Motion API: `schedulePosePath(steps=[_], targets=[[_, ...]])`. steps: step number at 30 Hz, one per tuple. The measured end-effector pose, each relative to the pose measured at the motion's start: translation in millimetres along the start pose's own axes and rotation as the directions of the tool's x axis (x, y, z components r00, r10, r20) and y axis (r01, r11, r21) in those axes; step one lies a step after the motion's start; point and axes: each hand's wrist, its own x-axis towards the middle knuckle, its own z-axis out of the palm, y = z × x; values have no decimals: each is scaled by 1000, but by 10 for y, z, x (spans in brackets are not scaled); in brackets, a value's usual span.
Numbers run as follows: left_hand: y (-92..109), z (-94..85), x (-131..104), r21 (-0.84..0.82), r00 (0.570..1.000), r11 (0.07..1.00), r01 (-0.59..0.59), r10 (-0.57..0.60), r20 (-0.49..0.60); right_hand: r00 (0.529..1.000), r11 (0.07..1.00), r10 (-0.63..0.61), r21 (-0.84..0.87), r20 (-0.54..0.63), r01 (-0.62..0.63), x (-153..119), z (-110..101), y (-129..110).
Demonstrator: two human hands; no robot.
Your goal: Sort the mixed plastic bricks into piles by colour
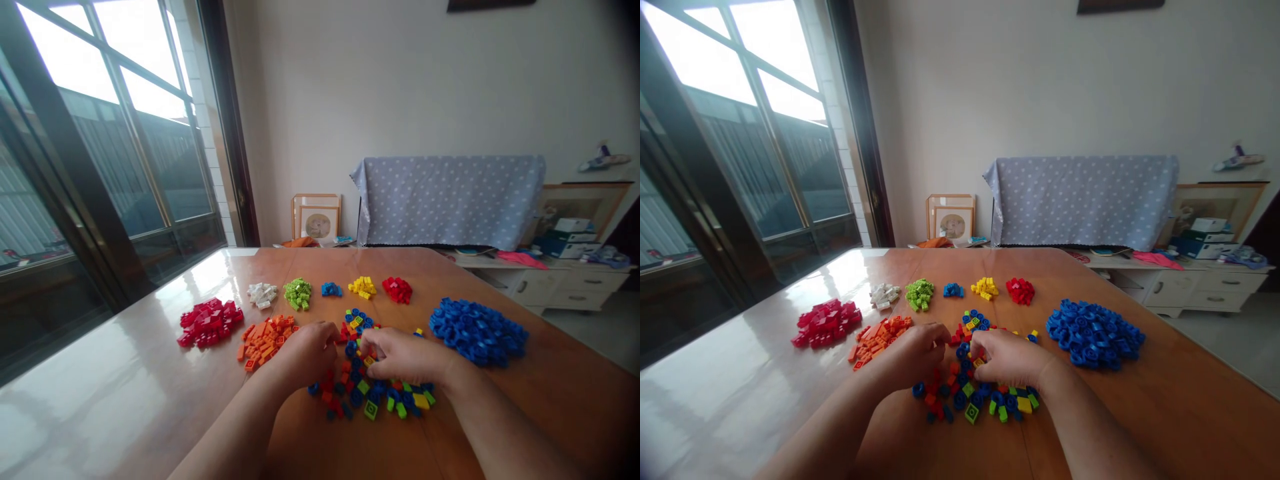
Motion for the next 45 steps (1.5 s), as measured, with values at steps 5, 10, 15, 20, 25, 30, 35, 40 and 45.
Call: schedulePosePath(steps=[5,10,15,20,25,30,35,40,45], targets=[[66,-66,-40,-42,997,999,-1,4,72,986,996,35,-73,-161,-48,33,-42,110],[90,3,-60,-78,986,990,-121,129,102,978,997,72,-20,-197,-77,43,-76,205],[142,64,-52,-52,971,985,-162,169,172,954,997,75,17,-289,-73,35,-118,222],[146,72,-67,-40,982,990,-138,142,126,955,998,62,29,-291,-56,66,-94,156],[52,-35,-69,5,998,999,-52,52,-33,954,999,20,50,-298,-5,39,-113,-11],[-95,-250,-78,135,993,988,68,-54,-105,953,998,40,56,-299,-24,1,-137,-65],[-170,-383,-106,242,979,953,183,-154,-132,952,997,26,71,-306,-5,-6,-150,-49],[-287,-411,-91,294,958,923,251,-192,-214,943,998,38,64,-332,-18,-18,-177,-53],[-320,-418,-52,188,952,956,227,-177,-250,931,997,25,77,-364,4,55,-124,82]])
